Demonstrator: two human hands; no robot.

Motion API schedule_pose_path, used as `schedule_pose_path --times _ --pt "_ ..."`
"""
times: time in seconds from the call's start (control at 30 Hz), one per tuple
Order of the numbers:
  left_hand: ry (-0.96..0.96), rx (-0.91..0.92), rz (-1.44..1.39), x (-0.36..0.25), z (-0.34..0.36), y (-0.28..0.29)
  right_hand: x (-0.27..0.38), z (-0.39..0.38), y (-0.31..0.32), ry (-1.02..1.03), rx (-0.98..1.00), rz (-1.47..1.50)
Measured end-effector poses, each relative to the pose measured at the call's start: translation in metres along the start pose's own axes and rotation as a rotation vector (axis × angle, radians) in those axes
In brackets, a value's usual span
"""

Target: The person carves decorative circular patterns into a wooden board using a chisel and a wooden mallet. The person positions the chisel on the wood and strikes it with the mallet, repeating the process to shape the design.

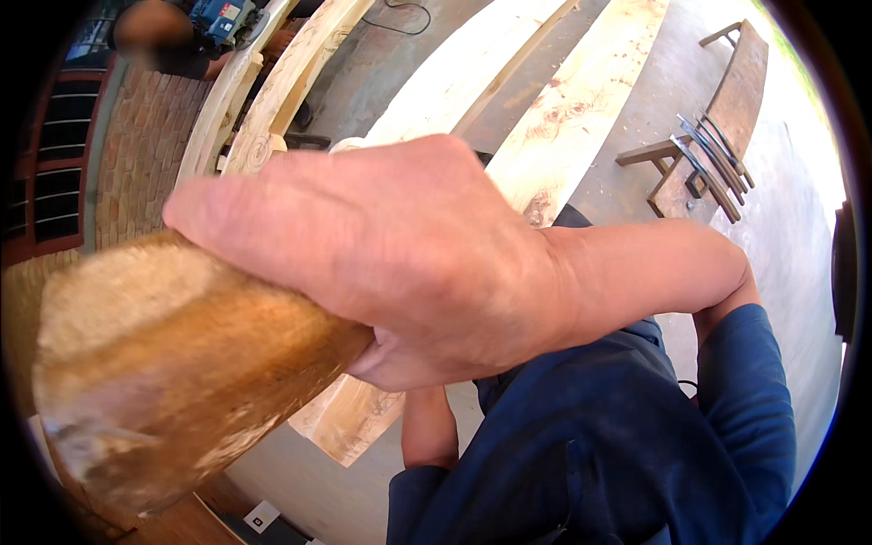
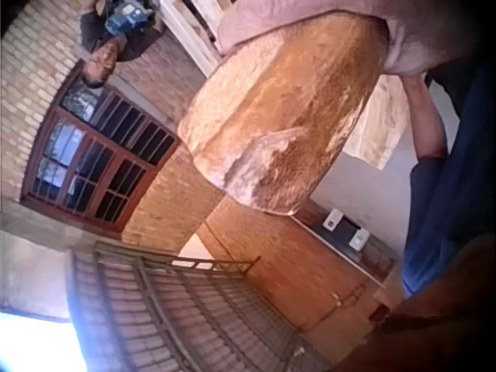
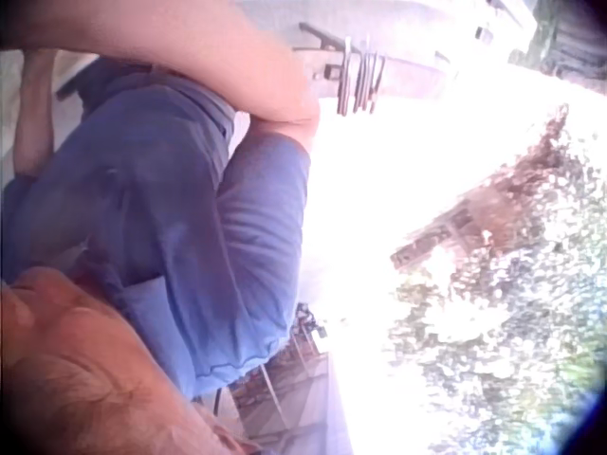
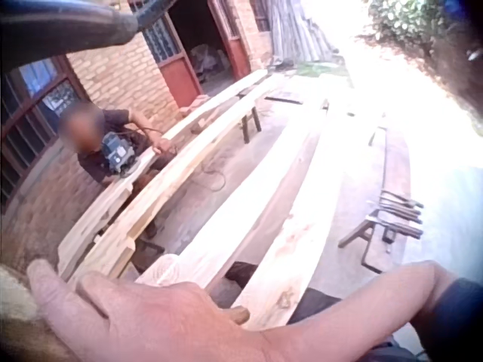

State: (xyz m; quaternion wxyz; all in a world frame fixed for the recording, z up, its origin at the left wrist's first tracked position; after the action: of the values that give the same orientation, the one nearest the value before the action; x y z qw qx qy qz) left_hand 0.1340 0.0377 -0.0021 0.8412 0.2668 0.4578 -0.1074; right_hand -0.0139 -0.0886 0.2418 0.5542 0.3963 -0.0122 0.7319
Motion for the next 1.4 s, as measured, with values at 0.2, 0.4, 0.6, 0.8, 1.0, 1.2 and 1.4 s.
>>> schedule_pose_path --times 0.2,0.4,0.6,0.8,1.0,1.2,1.4 --pt "-0.102 0.098 0.193 -0.012 0.004 -0.012 0.01 0.003 -0.016 0.27 -0.082 -0.527" --pt "0.138 0.481 0.89 0.026 0.006 -0.034 0.009 -0.01 -0.026 0.149 -0.036 -0.271" --pt "0.486 0.455 0.686 -0.006 0.007 -0.028 0.005 0.009 0.008 0.048 -0.081 -0.101" --pt "0.488 -0.111 -0.518 -0.011 0.025 -0.017 -0.024 -0.019 -0.053 0.039 0.116 -0.442" --pt "0.311 -0.135 -1.039 0.015 0.057 0.021 -0.107 -0.096 -0.001 -0.513 -0.027 -0.119" --pt "0.316 -0.009 -1.029 -0.002 0.044 -0.004 -0.213 -0.231 -0.031 -1.195 -0.032 0.201" --pt "0.373 -0.037 -0.985 0.005 0.041 -0.009 -0.221 -0.245 -0.038 -1.227 0.005 0.15"
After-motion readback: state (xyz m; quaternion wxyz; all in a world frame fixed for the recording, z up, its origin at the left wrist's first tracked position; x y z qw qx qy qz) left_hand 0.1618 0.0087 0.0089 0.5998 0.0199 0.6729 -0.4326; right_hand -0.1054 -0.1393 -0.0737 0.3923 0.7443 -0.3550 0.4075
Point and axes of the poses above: each hand's wrist, its own z-axis towards the middle knuckle, its own y-axis out of the back of the hand, x = y × z, the point moved 10 cm from there along z, towards the middle knuckle, and after that the axes turned 5 degrees about -y, right-handed, at the moved point
